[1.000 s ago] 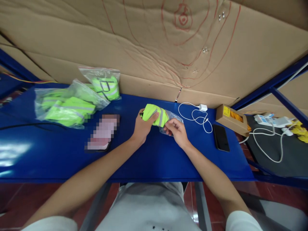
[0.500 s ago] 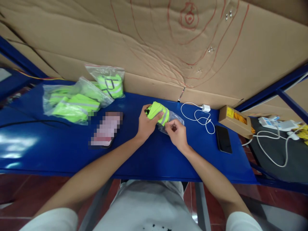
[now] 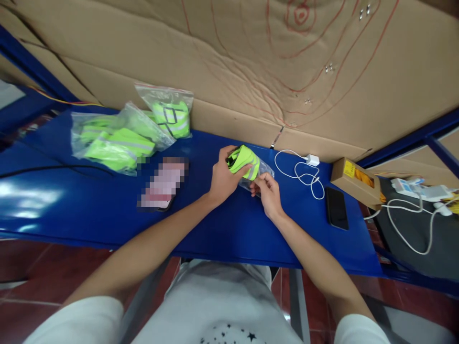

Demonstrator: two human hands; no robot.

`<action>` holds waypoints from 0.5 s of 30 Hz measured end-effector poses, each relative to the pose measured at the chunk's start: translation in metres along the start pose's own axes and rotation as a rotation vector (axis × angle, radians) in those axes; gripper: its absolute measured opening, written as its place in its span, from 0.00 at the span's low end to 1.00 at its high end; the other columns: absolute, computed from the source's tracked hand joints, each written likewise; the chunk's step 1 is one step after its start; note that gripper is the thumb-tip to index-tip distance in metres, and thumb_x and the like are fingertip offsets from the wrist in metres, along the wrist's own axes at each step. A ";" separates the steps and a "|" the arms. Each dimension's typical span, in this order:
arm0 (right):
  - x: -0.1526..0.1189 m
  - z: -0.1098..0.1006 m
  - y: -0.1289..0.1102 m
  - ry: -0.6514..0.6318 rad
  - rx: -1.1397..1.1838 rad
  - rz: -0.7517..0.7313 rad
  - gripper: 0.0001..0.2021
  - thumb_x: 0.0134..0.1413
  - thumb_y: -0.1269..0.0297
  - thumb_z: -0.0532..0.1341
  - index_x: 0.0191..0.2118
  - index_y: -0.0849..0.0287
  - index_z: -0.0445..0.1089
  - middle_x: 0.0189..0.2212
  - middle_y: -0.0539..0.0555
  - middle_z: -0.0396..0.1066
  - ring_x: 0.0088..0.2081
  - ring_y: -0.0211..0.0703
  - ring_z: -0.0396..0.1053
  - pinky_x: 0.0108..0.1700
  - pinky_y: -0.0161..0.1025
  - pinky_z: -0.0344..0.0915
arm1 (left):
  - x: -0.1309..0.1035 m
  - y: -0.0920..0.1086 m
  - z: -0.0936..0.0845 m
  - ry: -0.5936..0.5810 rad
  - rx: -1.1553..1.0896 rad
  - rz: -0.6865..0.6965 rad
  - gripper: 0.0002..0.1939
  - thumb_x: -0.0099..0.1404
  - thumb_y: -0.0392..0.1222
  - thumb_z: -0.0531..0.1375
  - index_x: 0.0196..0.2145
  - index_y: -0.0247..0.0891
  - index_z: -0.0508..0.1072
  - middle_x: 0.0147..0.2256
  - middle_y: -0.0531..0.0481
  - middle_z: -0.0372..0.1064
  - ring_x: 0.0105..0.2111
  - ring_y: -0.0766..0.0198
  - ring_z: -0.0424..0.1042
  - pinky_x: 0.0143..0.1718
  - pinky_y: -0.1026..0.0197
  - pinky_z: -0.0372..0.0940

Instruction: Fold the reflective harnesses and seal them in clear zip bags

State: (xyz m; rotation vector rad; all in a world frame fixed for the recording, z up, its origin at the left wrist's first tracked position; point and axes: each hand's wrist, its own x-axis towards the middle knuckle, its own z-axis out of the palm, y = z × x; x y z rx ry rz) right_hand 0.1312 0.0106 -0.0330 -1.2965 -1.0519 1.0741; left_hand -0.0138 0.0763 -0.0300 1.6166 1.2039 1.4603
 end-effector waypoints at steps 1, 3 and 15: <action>0.000 0.000 0.000 -0.025 0.006 -0.017 0.16 0.61 0.48 0.61 0.30 0.54 0.62 0.27 0.49 0.73 0.27 0.38 0.71 0.31 0.37 0.71 | -0.001 0.001 -0.001 0.003 0.001 0.000 0.30 0.58 0.45 0.73 0.54 0.42 0.68 0.47 0.48 0.76 0.44 0.58 0.78 0.47 0.58 0.73; 0.000 0.000 0.002 -0.081 -0.023 -0.064 0.18 0.63 0.43 0.60 0.34 0.54 0.65 0.31 0.51 0.76 0.32 0.40 0.74 0.36 0.39 0.73 | -0.003 0.003 -0.001 0.004 -0.018 -0.018 0.30 0.58 0.46 0.73 0.55 0.42 0.68 0.46 0.48 0.76 0.44 0.58 0.78 0.45 0.58 0.73; 0.005 -0.012 0.004 0.003 -0.260 -0.104 0.22 0.54 0.41 0.68 0.29 0.53 0.63 0.21 0.45 0.65 0.23 0.36 0.62 0.27 0.36 0.61 | -0.005 0.000 0.003 -0.198 -0.418 -0.282 0.41 0.43 0.42 0.79 0.52 0.43 0.67 0.49 0.47 0.72 0.48 0.55 0.75 0.50 0.54 0.71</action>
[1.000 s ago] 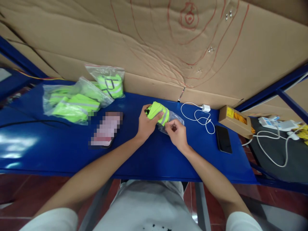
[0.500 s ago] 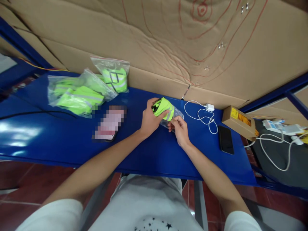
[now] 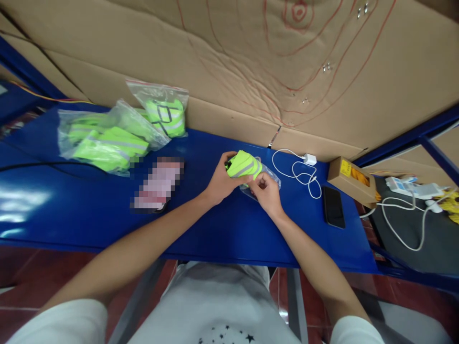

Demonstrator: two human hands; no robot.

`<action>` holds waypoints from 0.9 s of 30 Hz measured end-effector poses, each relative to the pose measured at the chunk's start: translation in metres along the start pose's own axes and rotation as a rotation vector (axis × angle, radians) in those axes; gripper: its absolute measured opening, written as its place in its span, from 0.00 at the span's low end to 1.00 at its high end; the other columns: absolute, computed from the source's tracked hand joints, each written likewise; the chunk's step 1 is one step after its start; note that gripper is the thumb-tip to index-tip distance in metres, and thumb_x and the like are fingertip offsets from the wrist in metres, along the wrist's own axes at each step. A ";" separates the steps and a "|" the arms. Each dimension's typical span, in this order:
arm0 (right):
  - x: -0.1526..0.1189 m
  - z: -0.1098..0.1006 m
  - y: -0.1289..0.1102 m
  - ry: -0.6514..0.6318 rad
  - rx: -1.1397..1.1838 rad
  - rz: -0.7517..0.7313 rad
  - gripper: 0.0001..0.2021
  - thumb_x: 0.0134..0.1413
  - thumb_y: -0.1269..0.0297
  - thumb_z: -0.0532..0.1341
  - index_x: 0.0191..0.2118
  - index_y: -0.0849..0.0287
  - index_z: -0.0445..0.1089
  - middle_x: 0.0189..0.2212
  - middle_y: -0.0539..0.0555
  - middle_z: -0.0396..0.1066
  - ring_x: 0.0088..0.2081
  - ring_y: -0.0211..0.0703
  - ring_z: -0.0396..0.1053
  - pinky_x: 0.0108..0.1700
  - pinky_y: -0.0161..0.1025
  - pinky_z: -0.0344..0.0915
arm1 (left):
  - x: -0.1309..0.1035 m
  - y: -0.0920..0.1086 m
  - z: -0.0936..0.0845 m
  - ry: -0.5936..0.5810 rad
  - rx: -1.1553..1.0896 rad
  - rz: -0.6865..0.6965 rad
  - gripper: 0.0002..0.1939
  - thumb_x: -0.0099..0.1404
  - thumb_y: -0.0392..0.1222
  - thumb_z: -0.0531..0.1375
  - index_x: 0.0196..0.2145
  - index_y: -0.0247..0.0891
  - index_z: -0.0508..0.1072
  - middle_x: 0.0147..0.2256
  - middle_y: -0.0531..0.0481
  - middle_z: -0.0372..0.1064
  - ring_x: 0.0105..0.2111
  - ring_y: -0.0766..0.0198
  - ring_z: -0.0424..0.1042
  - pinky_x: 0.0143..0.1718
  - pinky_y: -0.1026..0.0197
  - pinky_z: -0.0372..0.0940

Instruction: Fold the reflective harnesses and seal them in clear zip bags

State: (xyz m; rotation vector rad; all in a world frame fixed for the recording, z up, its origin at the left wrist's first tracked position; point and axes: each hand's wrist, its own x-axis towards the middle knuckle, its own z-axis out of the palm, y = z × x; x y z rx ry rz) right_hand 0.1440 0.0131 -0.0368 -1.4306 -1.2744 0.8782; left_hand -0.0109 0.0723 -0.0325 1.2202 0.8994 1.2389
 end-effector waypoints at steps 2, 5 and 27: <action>0.001 -0.003 -0.003 -0.059 0.006 -0.004 0.21 0.54 0.40 0.68 0.33 0.53 0.66 0.23 0.46 0.67 0.24 0.37 0.64 0.28 0.36 0.63 | 0.002 0.002 -0.002 0.029 -0.103 -0.087 0.37 0.45 0.42 0.77 0.51 0.42 0.66 0.48 0.46 0.73 0.47 0.56 0.76 0.50 0.53 0.72; 0.002 -0.008 -0.006 -0.069 -0.033 -0.012 0.20 0.56 0.41 0.67 0.38 0.53 0.70 0.26 0.47 0.71 0.27 0.38 0.67 0.31 0.37 0.66 | 0.004 0.004 -0.003 0.007 -0.229 -0.189 0.34 0.49 0.43 0.75 0.50 0.41 0.64 0.48 0.45 0.73 0.46 0.56 0.76 0.47 0.52 0.73; -0.006 -0.009 -0.011 0.077 -0.229 -0.155 0.08 0.61 0.61 0.61 0.31 0.54 0.65 0.24 0.47 0.69 0.26 0.39 0.65 0.33 0.38 0.64 | -0.006 -0.017 -0.003 -0.120 0.298 0.239 0.35 0.58 0.49 0.72 0.57 0.42 0.62 0.52 0.43 0.71 0.50 0.54 0.74 0.51 0.54 0.68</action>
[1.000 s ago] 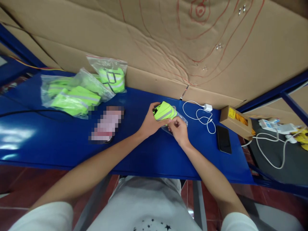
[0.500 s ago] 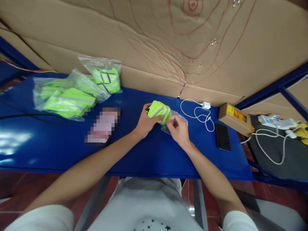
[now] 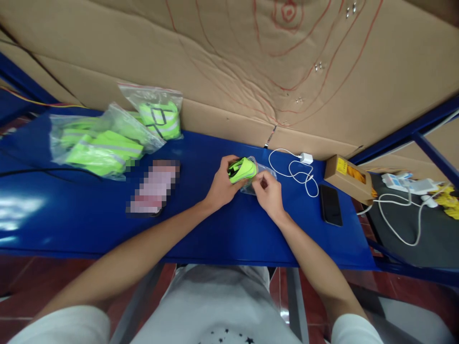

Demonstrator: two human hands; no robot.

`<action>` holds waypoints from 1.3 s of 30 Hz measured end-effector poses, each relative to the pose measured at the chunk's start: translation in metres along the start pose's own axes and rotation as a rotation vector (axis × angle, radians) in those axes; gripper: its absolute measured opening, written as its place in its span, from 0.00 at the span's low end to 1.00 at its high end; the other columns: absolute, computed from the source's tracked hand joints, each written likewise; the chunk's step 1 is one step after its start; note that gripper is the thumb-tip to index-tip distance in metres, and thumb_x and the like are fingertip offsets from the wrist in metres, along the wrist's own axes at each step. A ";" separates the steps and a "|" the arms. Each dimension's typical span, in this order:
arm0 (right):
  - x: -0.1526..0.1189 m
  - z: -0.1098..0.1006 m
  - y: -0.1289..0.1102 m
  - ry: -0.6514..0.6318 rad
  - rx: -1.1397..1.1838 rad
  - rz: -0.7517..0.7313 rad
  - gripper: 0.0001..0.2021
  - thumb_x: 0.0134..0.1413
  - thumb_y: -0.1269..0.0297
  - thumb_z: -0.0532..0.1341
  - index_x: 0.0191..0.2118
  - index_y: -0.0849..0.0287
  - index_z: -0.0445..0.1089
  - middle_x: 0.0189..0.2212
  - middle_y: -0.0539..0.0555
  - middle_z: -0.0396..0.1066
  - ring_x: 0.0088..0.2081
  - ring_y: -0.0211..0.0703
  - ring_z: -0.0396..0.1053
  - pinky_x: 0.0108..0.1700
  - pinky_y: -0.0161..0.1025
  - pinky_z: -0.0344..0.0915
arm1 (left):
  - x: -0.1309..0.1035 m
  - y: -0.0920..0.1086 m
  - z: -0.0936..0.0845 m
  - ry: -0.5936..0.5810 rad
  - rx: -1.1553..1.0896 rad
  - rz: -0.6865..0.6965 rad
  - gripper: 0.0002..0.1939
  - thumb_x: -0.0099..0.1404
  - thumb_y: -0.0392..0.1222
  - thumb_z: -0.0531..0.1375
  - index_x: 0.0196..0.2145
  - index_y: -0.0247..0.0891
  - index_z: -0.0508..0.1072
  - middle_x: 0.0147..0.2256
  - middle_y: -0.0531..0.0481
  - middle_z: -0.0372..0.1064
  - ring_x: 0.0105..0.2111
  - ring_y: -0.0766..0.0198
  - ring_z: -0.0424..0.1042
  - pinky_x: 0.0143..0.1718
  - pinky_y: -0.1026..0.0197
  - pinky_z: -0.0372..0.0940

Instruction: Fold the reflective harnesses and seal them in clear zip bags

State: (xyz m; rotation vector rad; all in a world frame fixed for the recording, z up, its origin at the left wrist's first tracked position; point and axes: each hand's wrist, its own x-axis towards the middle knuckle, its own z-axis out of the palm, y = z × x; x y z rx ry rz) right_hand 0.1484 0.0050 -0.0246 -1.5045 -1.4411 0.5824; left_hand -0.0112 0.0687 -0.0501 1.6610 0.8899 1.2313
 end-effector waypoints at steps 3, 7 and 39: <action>-0.004 0.000 -0.007 -0.065 -0.020 -0.092 0.09 0.66 0.59 0.59 0.33 0.54 0.65 0.25 0.47 0.68 0.26 0.39 0.65 0.32 0.37 0.63 | 0.003 0.000 -0.002 -0.026 -0.022 -0.053 0.35 0.56 0.47 0.72 0.57 0.43 0.61 0.51 0.43 0.72 0.49 0.54 0.76 0.50 0.53 0.69; 0.003 -0.016 -0.009 -0.055 -0.182 -0.189 0.14 0.66 0.49 0.61 0.36 0.54 0.69 0.30 0.51 0.73 0.31 0.42 0.70 0.39 0.41 0.69 | 0.009 0.005 -0.011 -0.138 -0.119 -0.125 0.39 0.52 0.44 0.73 0.57 0.43 0.60 0.50 0.45 0.71 0.45 0.55 0.76 0.47 0.54 0.70; 0.014 -0.077 -0.021 -0.409 -0.120 -0.310 0.23 0.68 0.64 0.59 0.67 0.48 0.63 0.61 0.56 0.69 0.58 0.50 0.71 0.60 0.50 0.71 | -0.007 0.040 -0.010 -0.747 -0.439 -0.422 0.27 0.62 0.55 0.71 0.52 0.35 0.78 0.51 0.41 0.79 0.48 0.54 0.79 0.51 0.54 0.71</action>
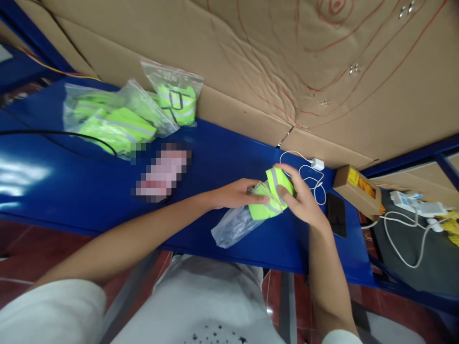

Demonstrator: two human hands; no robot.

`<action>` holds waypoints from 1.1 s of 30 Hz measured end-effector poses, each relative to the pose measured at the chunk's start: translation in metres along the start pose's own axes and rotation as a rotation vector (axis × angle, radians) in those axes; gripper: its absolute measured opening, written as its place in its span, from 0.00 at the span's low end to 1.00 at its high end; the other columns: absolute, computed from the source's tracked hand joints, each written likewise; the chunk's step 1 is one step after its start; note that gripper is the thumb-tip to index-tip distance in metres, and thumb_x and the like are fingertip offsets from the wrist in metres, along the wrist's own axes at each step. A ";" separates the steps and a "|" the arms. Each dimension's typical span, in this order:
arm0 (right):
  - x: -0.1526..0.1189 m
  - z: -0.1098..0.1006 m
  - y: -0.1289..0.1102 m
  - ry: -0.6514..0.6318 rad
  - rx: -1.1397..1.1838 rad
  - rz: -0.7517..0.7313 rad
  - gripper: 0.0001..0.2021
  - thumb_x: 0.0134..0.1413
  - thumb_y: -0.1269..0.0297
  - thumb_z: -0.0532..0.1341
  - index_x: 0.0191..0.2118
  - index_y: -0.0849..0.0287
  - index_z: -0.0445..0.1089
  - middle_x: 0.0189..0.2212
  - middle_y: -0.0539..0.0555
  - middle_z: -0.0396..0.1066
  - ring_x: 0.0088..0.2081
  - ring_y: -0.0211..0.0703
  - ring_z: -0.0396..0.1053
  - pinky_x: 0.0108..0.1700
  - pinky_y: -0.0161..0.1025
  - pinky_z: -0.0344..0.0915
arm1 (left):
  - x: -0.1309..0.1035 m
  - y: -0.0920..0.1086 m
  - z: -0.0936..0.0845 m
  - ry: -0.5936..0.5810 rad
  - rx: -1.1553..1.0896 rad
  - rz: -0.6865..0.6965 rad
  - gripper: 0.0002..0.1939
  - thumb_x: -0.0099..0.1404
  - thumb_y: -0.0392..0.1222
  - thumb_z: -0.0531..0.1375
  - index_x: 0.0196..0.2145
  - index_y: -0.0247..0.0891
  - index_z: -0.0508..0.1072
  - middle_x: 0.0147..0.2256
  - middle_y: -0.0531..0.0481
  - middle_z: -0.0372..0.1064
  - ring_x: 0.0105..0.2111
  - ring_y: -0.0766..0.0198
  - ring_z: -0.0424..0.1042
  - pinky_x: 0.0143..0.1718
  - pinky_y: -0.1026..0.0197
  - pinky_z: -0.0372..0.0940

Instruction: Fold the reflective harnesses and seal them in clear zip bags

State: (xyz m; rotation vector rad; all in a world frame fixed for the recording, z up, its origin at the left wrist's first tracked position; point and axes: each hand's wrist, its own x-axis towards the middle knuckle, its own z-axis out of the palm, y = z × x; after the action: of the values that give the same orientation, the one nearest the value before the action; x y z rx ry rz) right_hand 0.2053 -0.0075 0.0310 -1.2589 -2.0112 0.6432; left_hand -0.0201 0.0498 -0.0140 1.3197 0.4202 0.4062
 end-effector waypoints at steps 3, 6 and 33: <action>0.002 0.010 -0.001 0.059 -0.061 -0.135 0.16 0.66 0.69 0.54 0.52 0.52 0.75 0.51 0.55 0.76 0.52 0.48 0.75 0.56 0.50 0.73 | 0.000 -0.003 0.004 0.038 -0.037 -0.009 0.30 0.60 0.56 0.72 0.53 0.34 0.76 0.50 0.42 0.78 0.47 0.55 0.78 0.50 0.55 0.70; 0.000 0.020 -0.005 0.163 -0.129 -0.223 0.13 0.64 0.69 0.55 0.46 0.54 0.77 0.47 0.56 0.76 0.47 0.48 0.76 0.51 0.49 0.75 | 0.000 -0.004 0.006 0.061 -0.072 -0.004 0.34 0.58 0.55 0.74 0.56 0.35 0.74 0.50 0.43 0.77 0.46 0.57 0.76 0.49 0.56 0.69; 0.005 0.021 -0.005 -0.060 -0.031 -0.133 0.04 0.65 0.67 0.63 0.42 0.55 0.76 0.42 0.55 0.72 0.43 0.43 0.73 0.46 0.43 0.71 | -0.005 0.006 0.012 0.254 0.533 0.084 0.27 0.55 0.64 0.71 0.29 0.36 0.70 0.24 0.59 0.60 0.27 0.69 0.58 0.30 0.63 0.49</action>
State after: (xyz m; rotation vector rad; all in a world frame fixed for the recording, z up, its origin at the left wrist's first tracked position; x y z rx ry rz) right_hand 0.1851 -0.0065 0.0217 -1.1248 -2.1413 0.5940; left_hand -0.0188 0.0382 -0.0055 1.8149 0.7213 0.5594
